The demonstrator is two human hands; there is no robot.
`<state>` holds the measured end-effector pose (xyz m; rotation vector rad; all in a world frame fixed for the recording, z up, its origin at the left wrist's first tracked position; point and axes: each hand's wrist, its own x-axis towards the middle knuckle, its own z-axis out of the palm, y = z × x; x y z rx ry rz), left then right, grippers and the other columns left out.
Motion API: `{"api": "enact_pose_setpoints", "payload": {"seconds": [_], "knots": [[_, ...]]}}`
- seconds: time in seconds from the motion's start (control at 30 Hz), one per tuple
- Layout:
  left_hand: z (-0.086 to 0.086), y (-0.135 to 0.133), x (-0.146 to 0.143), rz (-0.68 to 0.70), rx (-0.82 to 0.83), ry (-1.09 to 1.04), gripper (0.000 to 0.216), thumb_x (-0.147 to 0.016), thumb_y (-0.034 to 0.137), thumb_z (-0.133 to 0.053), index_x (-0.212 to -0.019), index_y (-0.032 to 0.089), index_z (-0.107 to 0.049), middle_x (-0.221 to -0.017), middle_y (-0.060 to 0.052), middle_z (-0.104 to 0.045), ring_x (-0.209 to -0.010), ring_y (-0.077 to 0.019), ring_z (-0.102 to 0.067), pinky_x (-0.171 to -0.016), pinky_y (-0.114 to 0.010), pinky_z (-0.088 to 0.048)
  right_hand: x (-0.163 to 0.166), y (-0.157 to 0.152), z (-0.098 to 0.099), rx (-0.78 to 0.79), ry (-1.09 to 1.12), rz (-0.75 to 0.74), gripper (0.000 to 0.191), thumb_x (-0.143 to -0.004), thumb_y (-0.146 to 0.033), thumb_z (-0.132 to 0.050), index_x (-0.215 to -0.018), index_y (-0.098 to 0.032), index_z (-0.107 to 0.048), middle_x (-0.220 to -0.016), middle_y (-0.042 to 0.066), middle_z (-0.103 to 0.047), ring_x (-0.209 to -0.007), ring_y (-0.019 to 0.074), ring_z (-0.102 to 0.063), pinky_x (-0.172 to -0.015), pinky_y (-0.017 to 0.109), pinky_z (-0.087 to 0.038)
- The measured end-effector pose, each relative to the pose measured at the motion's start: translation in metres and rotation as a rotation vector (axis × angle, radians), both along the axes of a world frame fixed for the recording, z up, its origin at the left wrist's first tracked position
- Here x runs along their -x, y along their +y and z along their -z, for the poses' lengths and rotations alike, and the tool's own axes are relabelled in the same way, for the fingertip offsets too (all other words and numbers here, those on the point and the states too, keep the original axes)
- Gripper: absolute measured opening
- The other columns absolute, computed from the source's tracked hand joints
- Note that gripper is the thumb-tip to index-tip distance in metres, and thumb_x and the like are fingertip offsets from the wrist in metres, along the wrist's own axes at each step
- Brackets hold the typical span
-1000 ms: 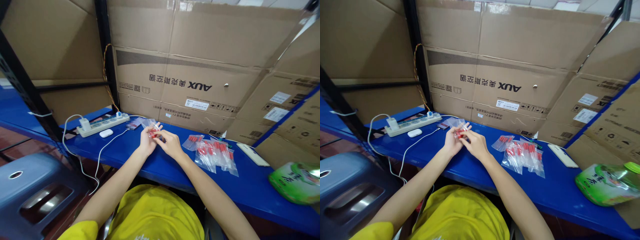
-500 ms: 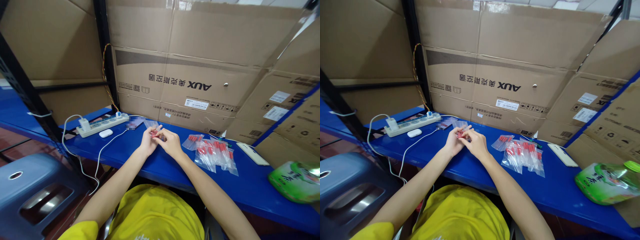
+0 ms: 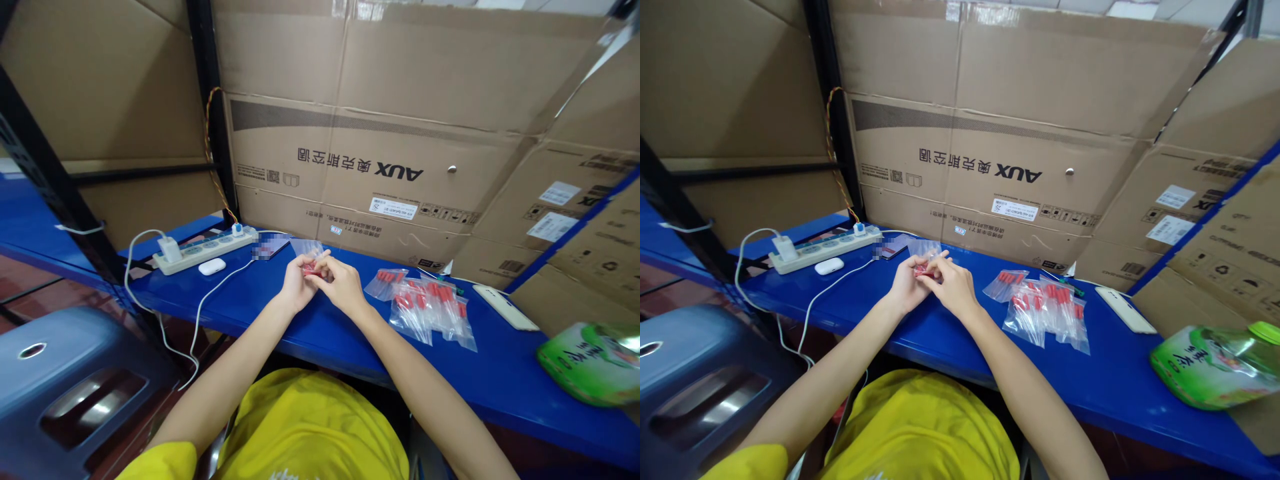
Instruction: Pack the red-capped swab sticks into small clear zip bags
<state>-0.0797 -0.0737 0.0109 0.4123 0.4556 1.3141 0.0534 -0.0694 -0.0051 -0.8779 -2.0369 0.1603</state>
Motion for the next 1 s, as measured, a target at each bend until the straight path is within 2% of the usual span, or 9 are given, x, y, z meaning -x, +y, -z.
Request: {"api": "enact_pose_setpoints", "payload": {"seconds": [0.17, 0.43, 0.53, 0.73, 1.0], "knots": [[0.000, 0.001, 0.001, -0.041, 0.011, -0.056, 0.046, -0.080, 0.018, -0.049, -0.115, 0.001, -0.074, -0.065, -0.007, -0.065, -0.056, -0.0174, -0.058, -0.063, -0.029, -0.054, -0.002, -0.004, -0.004, -0.017, -0.047, 0.000, 0.021, -0.097, -0.037, -0.075, -0.114, -0.026, -0.071, -0.100, 0.001, -0.080, -0.077, 0.0178, -0.070, -0.073, 0.028, -0.049], [0.001, -0.001, 0.003, 0.006, -0.023, -0.059, 0.046, -0.079, 0.018, -0.051, -0.114, 0.002, -0.075, -0.067, -0.008, -0.067, -0.054, -0.0152, -0.054, -0.064, -0.027, -0.053, -0.003, -0.004, -0.004, -0.092, -0.111, 0.023, 0.014, -0.099, -0.031, -0.071, -0.111, -0.025, -0.073, -0.101, 0.001, -0.079, -0.084, 0.0176, -0.072, -0.074, 0.027, -0.048], [0.003, 0.001, 0.003, -0.001, -0.039, -0.041, 0.045, -0.079, 0.018, -0.050, -0.115, 0.005, -0.075, -0.065, -0.007, -0.066, -0.056, -0.0174, -0.057, -0.065, -0.029, -0.054, -0.003, -0.004, -0.005, -0.093, -0.104, 0.031, 0.008, -0.099, -0.027, -0.067, -0.106, -0.025, -0.072, -0.100, 0.001, -0.078, -0.082, 0.0170, -0.070, -0.073, 0.027, -0.047], [0.011, 0.006, 0.003, -0.022, -0.049, -0.015, 0.051, -0.078, 0.023, -0.057, -0.124, 0.008, -0.074, -0.078, -0.009, -0.073, -0.068, -0.0222, -0.067, -0.079, -0.037, -0.058, -0.001, -0.006, -0.008, -0.080, -0.091, 0.050, 0.011, -0.092, -0.019, -0.063, -0.099, -0.025, -0.069, -0.098, 0.001, -0.076, -0.082, 0.0179, -0.069, -0.073, 0.028, -0.047], [0.015, 0.009, 0.003, -0.024, -0.004, -0.023, 0.041, -0.077, 0.021, -0.061, -0.114, 0.010, -0.076, -0.072, -0.007, -0.071, -0.071, -0.0233, -0.070, -0.081, -0.038, -0.059, -0.005, -0.008, -0.012, -0.031, -0.091, -0.039, 0.009, -0.095, -0.031, -0.072, -0.101, -0.026, -0.070, -0.104, 0.002, -0.075, -0.085, 0.0181, -0.069, -0.076, 0.027, -0.048]]}}
